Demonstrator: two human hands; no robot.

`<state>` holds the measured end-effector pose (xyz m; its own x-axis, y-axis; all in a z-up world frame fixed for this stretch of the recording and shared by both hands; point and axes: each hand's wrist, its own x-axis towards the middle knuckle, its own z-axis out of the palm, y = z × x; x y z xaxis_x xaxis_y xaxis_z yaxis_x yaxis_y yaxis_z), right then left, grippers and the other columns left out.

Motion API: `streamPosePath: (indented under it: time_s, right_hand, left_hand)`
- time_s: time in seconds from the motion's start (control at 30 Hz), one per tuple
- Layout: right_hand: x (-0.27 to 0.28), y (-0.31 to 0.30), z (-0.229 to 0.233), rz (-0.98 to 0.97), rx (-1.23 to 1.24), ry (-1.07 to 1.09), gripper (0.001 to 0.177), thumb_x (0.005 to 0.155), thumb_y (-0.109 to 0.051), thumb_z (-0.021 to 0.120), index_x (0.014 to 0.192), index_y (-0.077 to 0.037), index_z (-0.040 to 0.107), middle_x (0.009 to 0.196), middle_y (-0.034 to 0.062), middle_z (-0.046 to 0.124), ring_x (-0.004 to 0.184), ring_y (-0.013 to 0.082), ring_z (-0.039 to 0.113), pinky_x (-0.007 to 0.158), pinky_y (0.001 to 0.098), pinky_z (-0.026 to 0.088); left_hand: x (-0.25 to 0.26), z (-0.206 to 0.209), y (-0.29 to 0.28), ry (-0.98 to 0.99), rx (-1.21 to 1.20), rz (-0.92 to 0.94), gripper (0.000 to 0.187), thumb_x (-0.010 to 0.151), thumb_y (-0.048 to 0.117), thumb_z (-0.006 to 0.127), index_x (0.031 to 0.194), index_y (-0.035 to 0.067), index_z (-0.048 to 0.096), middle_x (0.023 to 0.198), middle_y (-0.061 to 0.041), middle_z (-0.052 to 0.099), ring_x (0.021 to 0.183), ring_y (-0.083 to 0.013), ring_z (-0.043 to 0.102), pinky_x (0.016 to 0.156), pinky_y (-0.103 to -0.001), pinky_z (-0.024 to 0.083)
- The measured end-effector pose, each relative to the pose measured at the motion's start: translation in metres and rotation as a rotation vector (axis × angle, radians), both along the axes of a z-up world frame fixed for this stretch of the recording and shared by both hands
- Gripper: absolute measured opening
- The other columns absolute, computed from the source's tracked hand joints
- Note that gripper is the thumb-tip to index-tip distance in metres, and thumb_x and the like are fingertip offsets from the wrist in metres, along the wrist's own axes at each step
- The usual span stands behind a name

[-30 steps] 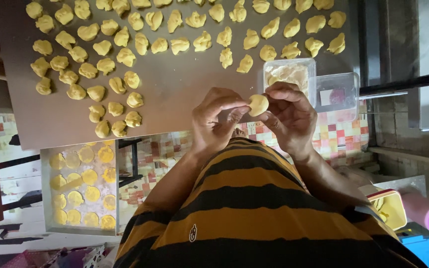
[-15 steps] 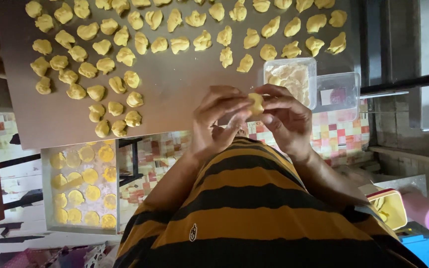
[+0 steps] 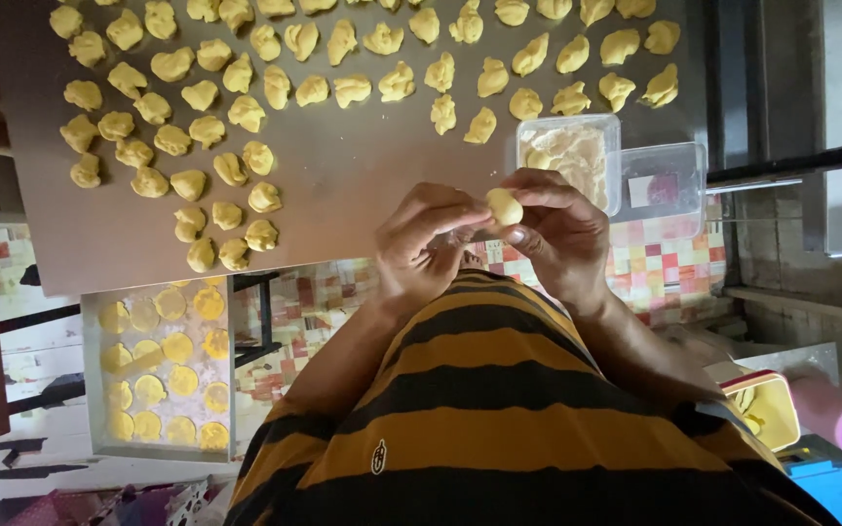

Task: The person repeatedly rolls small yellow dough pieces into balls on a metal table, then flattens them into discs and places them on a tray. The person also scoops a white filling from a container and places it onto the flattened dough discs.

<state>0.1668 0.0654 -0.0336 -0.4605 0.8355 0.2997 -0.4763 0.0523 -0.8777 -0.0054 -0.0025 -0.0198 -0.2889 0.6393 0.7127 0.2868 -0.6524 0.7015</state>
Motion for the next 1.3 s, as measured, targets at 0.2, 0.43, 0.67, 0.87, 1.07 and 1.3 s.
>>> streamPosePath:
  time_s: [0.2, 0.43, 0.67, 0.87, 1.07, 1.3]
  right_hand:
    - [-0.004, -0.003, -0.003, 0.057, -0.133, 0.021, 0.027, 0.092, 0.006, 0.071, 0.115, 0.009, 0.058, 0.12, 0.0272, 0.062, 0.104, 0.0327, 0.072, 0.08, 0.0417, 0.067]
    - [-0.003, -0.001, -0.006, 0.076, -0.127, 0.071, 0.027, 0.09, 0.002, 0.073, 0.113, 0.007, 0.059, 0.123, 0.0272, 0.062, 0.113, 0.0332, 0.07, 0.09, 0.0447, 0.066]
    - [0.0, 0.0, -0.002, 0.045, -0.048, 0.07, 0.019, 0.091, 0.0, 0.074, 0.105, 0.002, 0.061, 0.125, 0.0264, 0.062, 0.12, 0.0309, 0.066, 0.099, 0.0423, 0.06]
    - [0.007, 0.008, -0.025, 0.116, -0.163, 0.16, 0.042, 0.086, 0.001, 0.074, 0.122, 0.001, 0.051, 0.131, 0.0266, 0.057, 0.122, 0.0366, 0.067, 0.103, 0.05, 0.058]
    - [0.008, 0.004, -0.05, 0.321, -0.586, 0.357, 0.035, 0.097, -0.005, 0.064, 0.13, 0.001, 0.056, 0.125, 0.0239, 0.065, 0.117, 0.0312, 0.068, 0.099, 0.0368, 0.061]
    - [0.028, 0.003, -0.069, 0.417, -0.859, 0.484, 0.044, 0.096, -0.007, 0.064, 0.139, 0.0, 0.057, 0.134, 0.0259, 0.062, 0.117, 0.043, 0.067, 0.092, 0.039, 0.066]
  left_hand:
    - [0.007, -0.014, 0.005, -0.004, 0.034, 0.001, 0.021, 0.087, -0.011, 0.072, 0.106, -0.003, 0.076, 0.101, -0.014, 0.075, 0.09, -0.0239, 0.073, 0.083, -0.037, 0.063]
    - [-0.011, 0.0, 0.007, 0.141, 0.07, -0.087, 0.023, 0.088, -0.012, 0.068, 0.109, -0.005, 0.074, 0.1, -0.018, 0.07, 0.081, -0.0219, 0.07, 0.069, -0.035, 0.063]
    - [0.006, 0.011, 0.008, -0.009, 0.023, -0.01, 0.025, 0.092, -0.007, 0.071, 0.116, 0.001, 0.071, 0.108, -0.013, 0.061, 0.086, -0.0196, 0.063, 0.068, -0.032, 0.063]
    - [0.003, 0.01, 0.004, -0.148, -0.141, -0.218, 0.019, 0.091, -0.008, 0.072, 0.109, -0.001, 0.073, 0.102, -0.016, 0.068, 0.087, -0.0249, 0.068, 0.07, -0.035, 0.062]
    - [-0.01, -0.025, 0.0, -0.395, 0.031, -0.13, 0.019, 0.102, 0.001, 0.054, 0.114, 0.006, 0.066, 0.103, -0.012, 0.064, 0.087, -0.0184, 0.062, 0.068, -0.028, 0.058]
    - [-0.011, -0.072, 0.013, -0.281, -0.199, 0.142, 0.016, 0.107, 0.017, 0.059, 0.103, 0.003, 0.067, 0.093, -0.013, 0.062, 0.072, -0.0155, 0.056, 0.059, -0.024, 0.05]
